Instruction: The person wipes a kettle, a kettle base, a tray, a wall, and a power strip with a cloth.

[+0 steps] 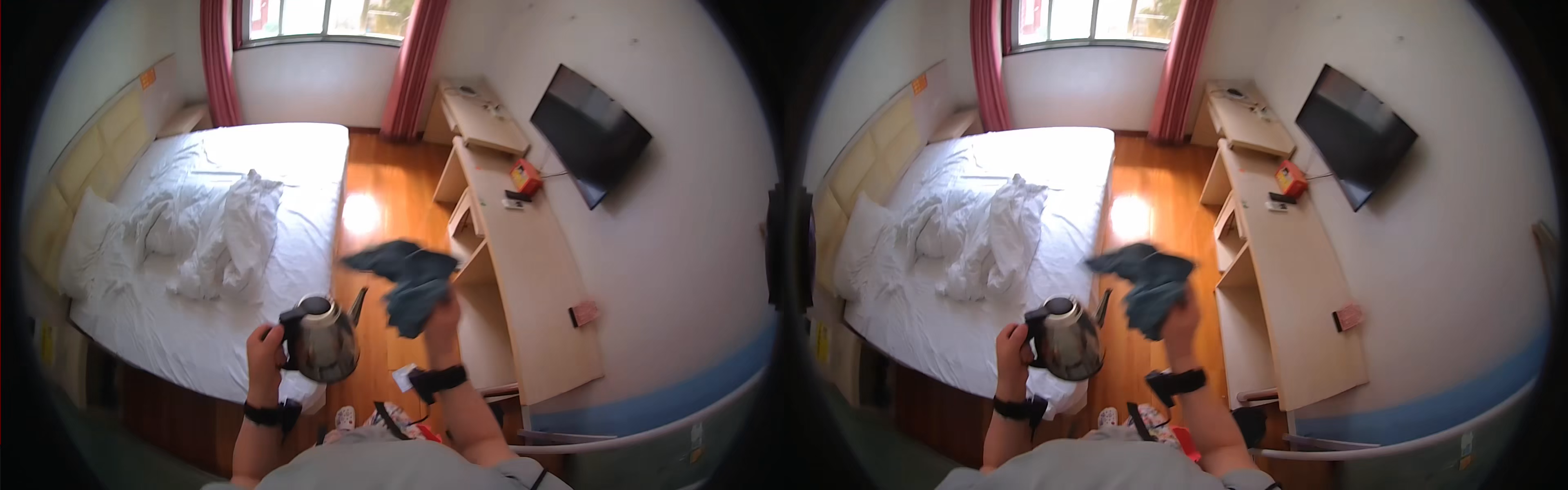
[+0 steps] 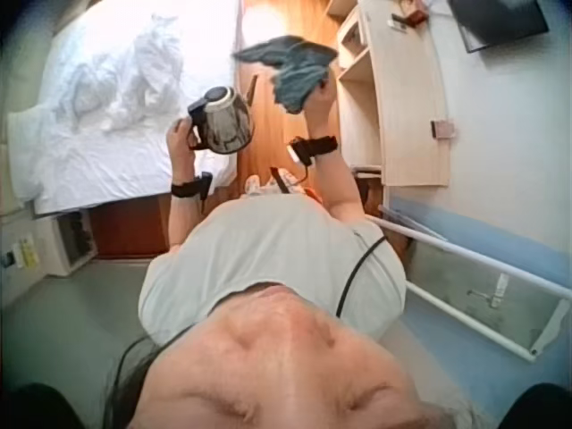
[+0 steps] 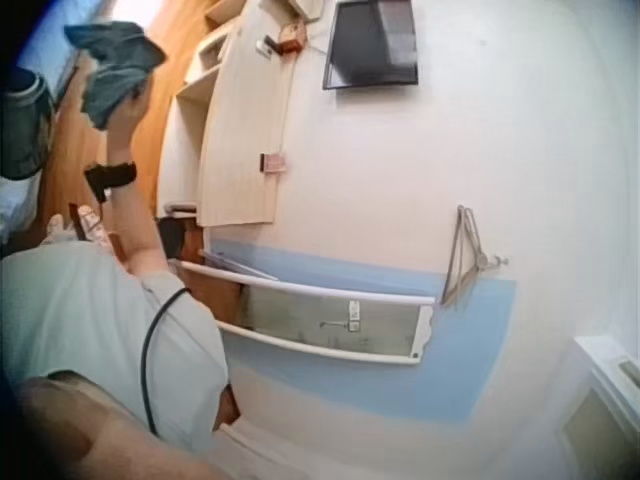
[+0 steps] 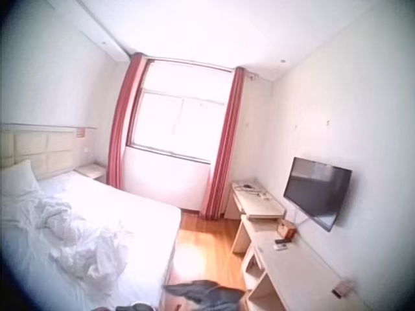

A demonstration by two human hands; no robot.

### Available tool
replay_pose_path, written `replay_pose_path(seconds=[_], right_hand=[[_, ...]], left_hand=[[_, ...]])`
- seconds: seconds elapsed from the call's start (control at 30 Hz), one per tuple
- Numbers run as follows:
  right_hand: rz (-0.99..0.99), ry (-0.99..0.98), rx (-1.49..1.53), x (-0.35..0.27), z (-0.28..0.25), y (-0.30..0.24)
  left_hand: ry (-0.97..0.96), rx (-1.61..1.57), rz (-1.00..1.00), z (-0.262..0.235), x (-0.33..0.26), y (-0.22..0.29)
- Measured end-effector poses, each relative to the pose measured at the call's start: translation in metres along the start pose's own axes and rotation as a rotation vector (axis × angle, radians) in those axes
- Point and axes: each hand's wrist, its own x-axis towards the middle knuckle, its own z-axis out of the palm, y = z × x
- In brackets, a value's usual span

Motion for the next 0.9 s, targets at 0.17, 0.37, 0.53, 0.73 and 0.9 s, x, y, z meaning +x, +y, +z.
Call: replay_pose_path(seconds=[0.17,0.37,0.53,0.73,0.9], right_hand=[[0.138,0.256,0.203,0.049,-0.015,-0.035],[0.026,0.28,-0.017,0.124,-0.031,0.024],[-0.299,-0.259,-0.724,0.217,-0.018,0.061],[0.108,-0.352,-0.507,0.331,-0.052,0.119],[0.006,-0.394,-0.733,0.417,-0.048,0.159]], left_hand=[[-0.08,-0.073,-0.003,0.01,0.074,0.016],[-0.113,-0.111,-0.036,0.112,0.173,-0.02],[-0.212,-0.081,-0.08,0.208,0.237,-0.029],[-0.293,0.063,-0.054,0.264,0.329,-0.03],[-0.395,0.427,0.136,0.293,0.418,-0.034]])
